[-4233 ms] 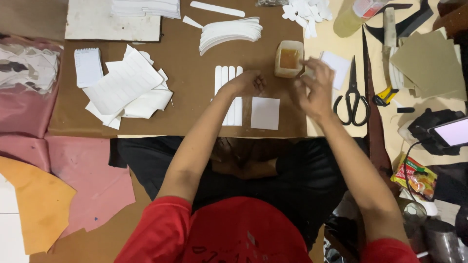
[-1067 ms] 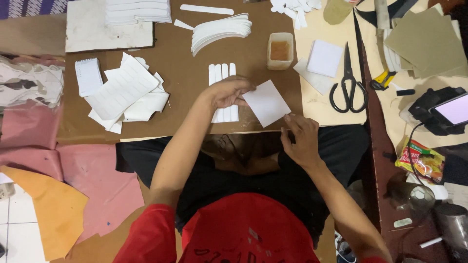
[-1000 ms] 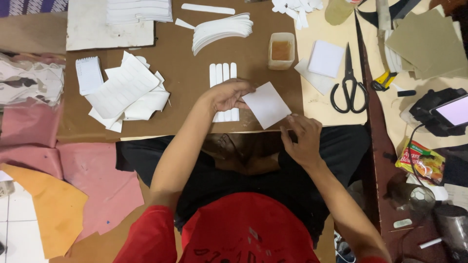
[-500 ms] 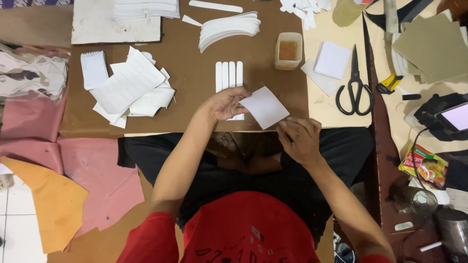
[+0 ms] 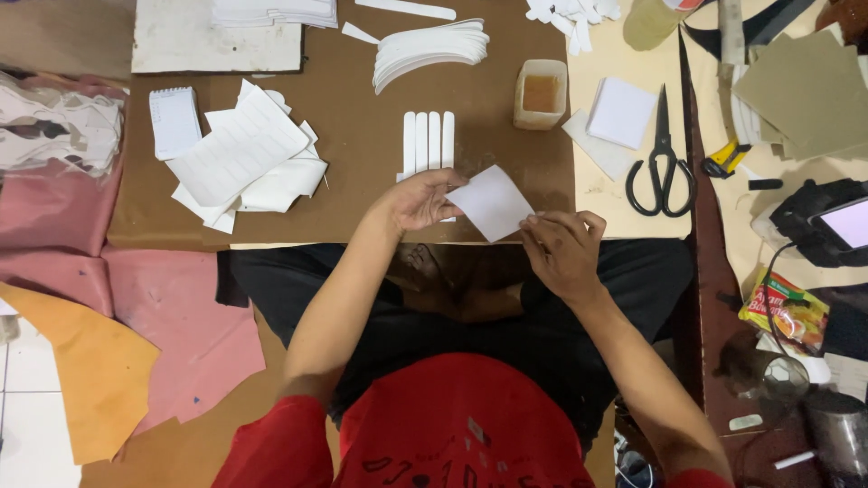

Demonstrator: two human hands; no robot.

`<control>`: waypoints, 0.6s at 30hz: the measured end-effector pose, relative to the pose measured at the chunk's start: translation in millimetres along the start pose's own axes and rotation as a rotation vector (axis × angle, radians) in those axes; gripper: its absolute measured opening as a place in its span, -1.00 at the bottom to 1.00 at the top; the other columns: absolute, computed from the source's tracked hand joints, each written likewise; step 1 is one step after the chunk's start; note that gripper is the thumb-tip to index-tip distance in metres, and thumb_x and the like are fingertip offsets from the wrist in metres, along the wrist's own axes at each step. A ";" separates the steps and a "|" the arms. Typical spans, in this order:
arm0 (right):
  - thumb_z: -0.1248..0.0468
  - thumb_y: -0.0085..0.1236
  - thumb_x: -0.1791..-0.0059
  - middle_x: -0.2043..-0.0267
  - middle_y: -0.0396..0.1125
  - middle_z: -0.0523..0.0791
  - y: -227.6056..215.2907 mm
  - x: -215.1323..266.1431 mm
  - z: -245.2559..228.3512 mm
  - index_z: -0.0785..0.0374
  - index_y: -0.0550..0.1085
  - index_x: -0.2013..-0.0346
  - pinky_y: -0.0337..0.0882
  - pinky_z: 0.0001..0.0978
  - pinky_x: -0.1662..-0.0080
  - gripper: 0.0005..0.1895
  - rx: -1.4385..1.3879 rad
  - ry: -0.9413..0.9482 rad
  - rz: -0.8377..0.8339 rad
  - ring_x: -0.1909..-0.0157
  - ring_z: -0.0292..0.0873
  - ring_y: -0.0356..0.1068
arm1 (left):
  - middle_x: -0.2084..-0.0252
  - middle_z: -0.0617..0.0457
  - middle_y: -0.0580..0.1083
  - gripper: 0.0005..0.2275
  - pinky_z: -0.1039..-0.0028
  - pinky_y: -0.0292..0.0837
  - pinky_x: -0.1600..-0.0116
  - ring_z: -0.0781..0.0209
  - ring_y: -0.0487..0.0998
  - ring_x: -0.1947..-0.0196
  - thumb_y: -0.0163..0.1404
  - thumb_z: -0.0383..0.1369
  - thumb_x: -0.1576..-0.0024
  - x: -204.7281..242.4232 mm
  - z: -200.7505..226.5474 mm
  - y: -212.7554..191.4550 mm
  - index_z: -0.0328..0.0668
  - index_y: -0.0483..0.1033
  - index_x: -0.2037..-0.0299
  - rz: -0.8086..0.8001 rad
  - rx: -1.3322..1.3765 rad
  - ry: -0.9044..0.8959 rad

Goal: Applying glue to small white material strips and assembling them onto a base piece in a workshop environment.

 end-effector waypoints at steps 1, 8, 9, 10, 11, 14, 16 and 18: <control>0.36 0.47 0.13 0.19 0.49 -0.30 -1.7 -6.2 -3.8 0.11 0.56 -0.02 0.12 -0.18 -0.08 -0.56 0.001 0.000 0.002 0.04 -0.19 0.43 | 0.17 -0.23 0.60 -0.77 0.33 0.69 0.15 -0.05 0.69 0.24 0.07 -0.42 -0.11 12.4 1.3 7.3 -0.43 0.55 0.09 0.000 -0.002 0.001; 0.35 0.36 0.00 0.14 0.41 -0.14 8.4 -38.7 6.4 0.25 0.30 -0.19 0.20 -0.13 -0.18 -0.47 -0.415 0.500 -0.002 0.00 -0.07 0.36 | -0.05 -0.23 0.52 -0.67 0.41 0.64 -0.06 0.00 0.63 0.02 0.04 -0.32 -0.26 84.1 21.7 34.5 -0.34 0.43 -0.17 0.124 -0.151 0.505; 0.35 0.33 -0.03 0.12 0.38 -0.04 18.0 -40.7 9.9 0.31 0.18 -0.32 0.28 -0.05 -0.19 -0.34 -0.533 0.624 -0.031 -0.02 0.01 0.42 | -0.09 -0.22 0.49 -0.66 0.47 0.63 -0.05 0.05 0.63 0.04 0.10 -0.40 -0.23 91.1 25.3 32.0 -0.34 0.44 -0.19 0.185 -0.231 0.625; 0.35 0.33 -0.03 0.12 0.38 -0.04 20.3 -44.8 9.2 0.31 0.18 -0.32 0.28 -0.05 -0.19 -0.34 -0.540 0.622 -0.033 -0.02 0.01 0.42 | -0.09 -0.22 0.49 -0.66 0.47 0.63 -0.05 0.05 0.63 0.04 0.10 -0.40 -0.23 91.6 24.4 29.7 -0.34 0.44 -0.19 0.191 -0.231 0.629; 0.38 0.31 -0.02 0.20 0.39 -0.11 26.0 -49.1 8.5 0.29 0.19 -0.34 0.23 -0.08 -0.23 -0.34 -0.588 0.628 -0.072 0.01 -0.05 0.44 | -0.07 -0.20 0.51 -0.65 0.45 0.60 -0.03 0.07 0.62 0.05 0.14 -0.38 -0.21 95.7 29.3 26.7 -0.34 0.47 -0.18 0.266 -0.327 0.712; 0.42 0.30 -0.01 0.28 0.41 -0.17 38.7 -56.8 5.3 0.24 0.17 -0.38 0.21 -0.08 -0.26 -0.30 -0.659 0.647 -0.135 0.05 -0.09 0.46 | 0.10 -0.14 0.56 -0.67 0.50 0.54 0.02 0.19 0.60 0.13 0.21 -0.34 -0.17 101.8 38.4 18.4 -0.33 0.53 -0.09 0.407 -0.440 0.814; 0.43 0.30 0.00 0.27 0.42 -0.15 43.6 -60.2 3.2 0.23 0.15 -0.40 0.23 -0.04 -0.25 -0.26 -0.676 0.663 -0.159 0.05 -0.08 0.47 | 0.25 -0.10 0.59 -0.69 0.57 0.51 0.06 0.30 0.58 0.20 0.24 -0.31 -0.15 104.5 41.2 17.2 -0.33 0.57 -0.03 0.468 -0.454 0.831; 0.36 0.34 0.00 0.27 0.44 -0.19 48.3 -61.4 6.0 0.21 0.18 -0.38 0.23 -0.08 -0.27 -0.28 -0.597 0.766 -0.189 0.04 -0.14 0.48 | 0.26 0.10 0.56 -0.76 0.63 0.46 0.09 0.49 0.49 0.23 0.31 -0.28 -0.09 112.3 47.3 18.5 -0.19 0.67 0.11 0.586 -0.508 0.867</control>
Point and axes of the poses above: each hand's wrist, its own x-axis away from the middle knuckle, its own y-axis out of the palm, z = x × y, the point moved 7 cm from there along -x, towards the middle knuckle
